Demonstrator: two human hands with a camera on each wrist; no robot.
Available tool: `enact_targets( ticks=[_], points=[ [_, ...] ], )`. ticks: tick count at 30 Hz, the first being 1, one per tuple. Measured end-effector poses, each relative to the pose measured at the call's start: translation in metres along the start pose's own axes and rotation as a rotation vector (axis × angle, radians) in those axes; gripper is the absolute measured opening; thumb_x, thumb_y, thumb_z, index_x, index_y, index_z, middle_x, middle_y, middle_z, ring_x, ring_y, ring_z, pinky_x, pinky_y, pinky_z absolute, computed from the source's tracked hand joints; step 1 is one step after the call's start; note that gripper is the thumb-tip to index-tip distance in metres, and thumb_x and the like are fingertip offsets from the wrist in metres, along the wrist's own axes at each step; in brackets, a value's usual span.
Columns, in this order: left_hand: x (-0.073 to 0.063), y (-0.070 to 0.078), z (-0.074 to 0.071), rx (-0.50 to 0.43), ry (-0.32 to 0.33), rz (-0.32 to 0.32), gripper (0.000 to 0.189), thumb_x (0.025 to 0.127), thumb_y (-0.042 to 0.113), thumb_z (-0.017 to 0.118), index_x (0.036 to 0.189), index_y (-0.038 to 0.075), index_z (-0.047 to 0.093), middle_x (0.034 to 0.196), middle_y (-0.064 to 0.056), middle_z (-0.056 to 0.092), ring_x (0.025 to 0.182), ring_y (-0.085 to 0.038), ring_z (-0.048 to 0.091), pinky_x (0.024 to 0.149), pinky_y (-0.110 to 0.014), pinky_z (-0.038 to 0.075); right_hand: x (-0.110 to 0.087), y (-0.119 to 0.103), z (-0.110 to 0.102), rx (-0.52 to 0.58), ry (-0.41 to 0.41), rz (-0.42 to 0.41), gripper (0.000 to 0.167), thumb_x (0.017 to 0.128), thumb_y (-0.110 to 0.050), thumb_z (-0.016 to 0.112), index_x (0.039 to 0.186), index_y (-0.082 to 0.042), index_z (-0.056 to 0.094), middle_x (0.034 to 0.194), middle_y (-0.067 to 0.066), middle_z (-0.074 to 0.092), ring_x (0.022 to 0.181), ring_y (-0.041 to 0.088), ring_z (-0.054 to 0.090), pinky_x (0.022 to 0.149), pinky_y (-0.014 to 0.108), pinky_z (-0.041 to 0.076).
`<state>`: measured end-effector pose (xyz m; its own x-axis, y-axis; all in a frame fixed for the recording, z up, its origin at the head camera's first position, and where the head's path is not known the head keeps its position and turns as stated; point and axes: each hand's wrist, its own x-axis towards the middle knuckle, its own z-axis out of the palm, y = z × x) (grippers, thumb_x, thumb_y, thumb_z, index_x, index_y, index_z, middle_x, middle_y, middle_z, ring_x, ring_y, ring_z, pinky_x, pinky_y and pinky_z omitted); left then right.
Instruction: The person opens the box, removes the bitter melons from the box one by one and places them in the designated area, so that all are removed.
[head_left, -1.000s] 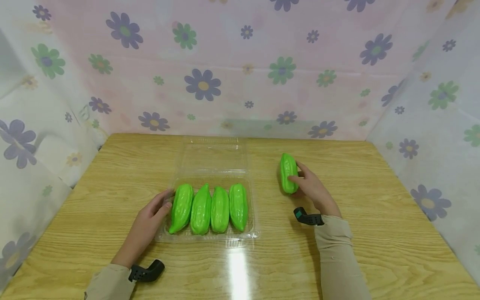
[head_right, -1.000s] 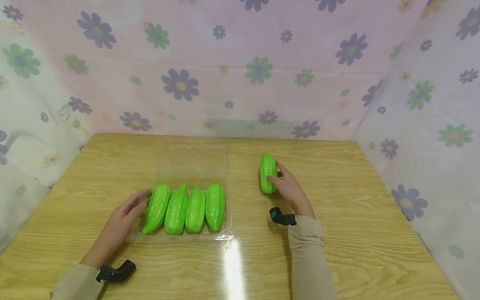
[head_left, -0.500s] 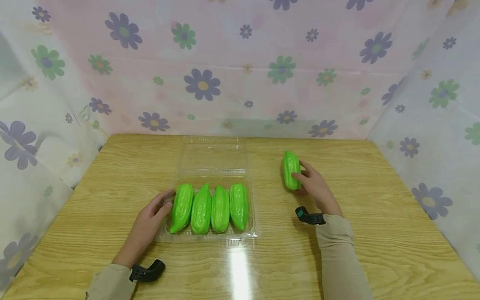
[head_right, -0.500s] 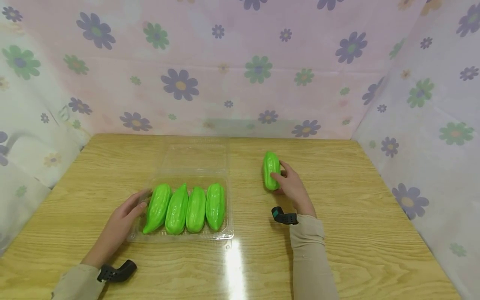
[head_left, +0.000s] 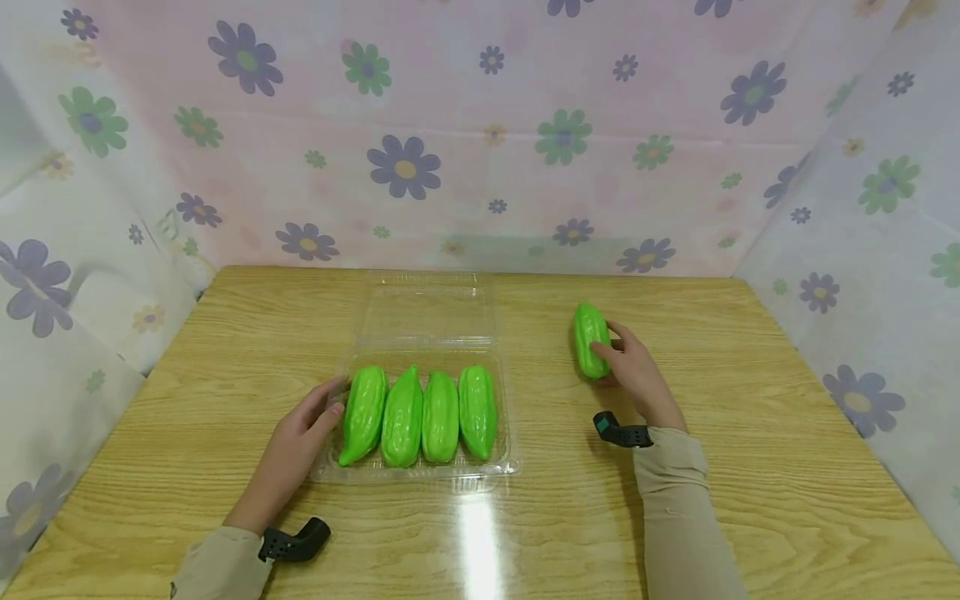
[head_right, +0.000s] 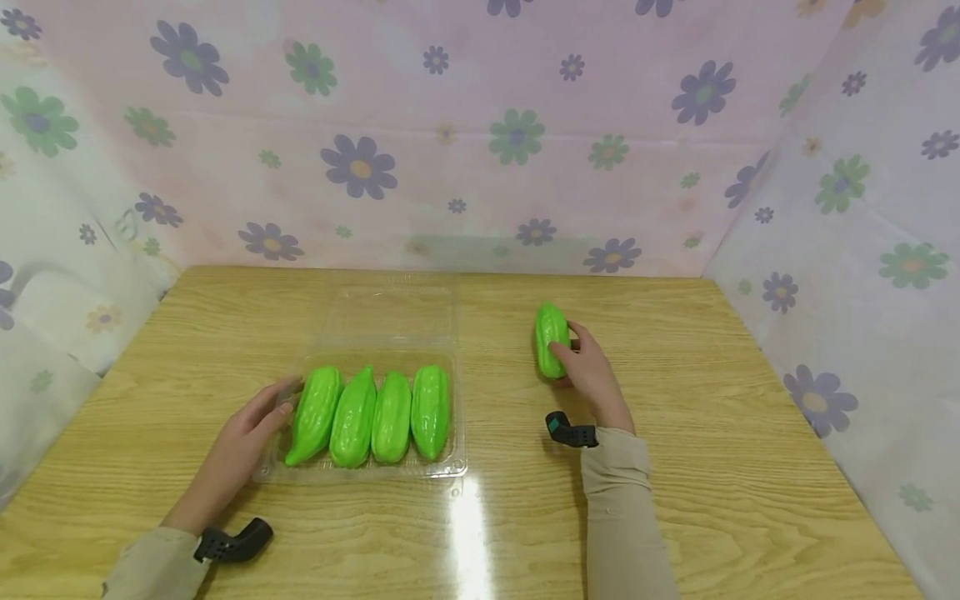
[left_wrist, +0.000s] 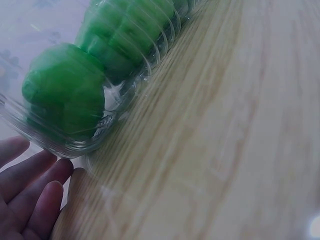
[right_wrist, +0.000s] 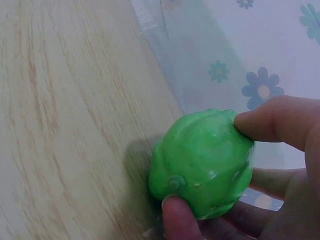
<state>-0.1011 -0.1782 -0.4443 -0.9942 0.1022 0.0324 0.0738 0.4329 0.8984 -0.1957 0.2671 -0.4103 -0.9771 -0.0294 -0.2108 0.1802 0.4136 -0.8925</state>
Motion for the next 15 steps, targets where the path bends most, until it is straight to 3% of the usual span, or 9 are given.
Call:
enact_targets(
  ticks=[15],
  points=[
    [0.000,0.001,0.000,0.000,0.007,0.004,0.046,0.094,0.039,0.040,0.137,0.022,0.036,0.139,-0.001,0.034,0.126,-0.023,0.031,0.099,-0.044,0.029,-0.006,0.004,-0.013,-0.073,0.039,0.026,0.067,0.093,-0.039,0.042,0.145,-0.014,0.006,0.135,0.027,0.027,0.105,0.035,0.044,0.073,0.036,0.050]
  ],
)
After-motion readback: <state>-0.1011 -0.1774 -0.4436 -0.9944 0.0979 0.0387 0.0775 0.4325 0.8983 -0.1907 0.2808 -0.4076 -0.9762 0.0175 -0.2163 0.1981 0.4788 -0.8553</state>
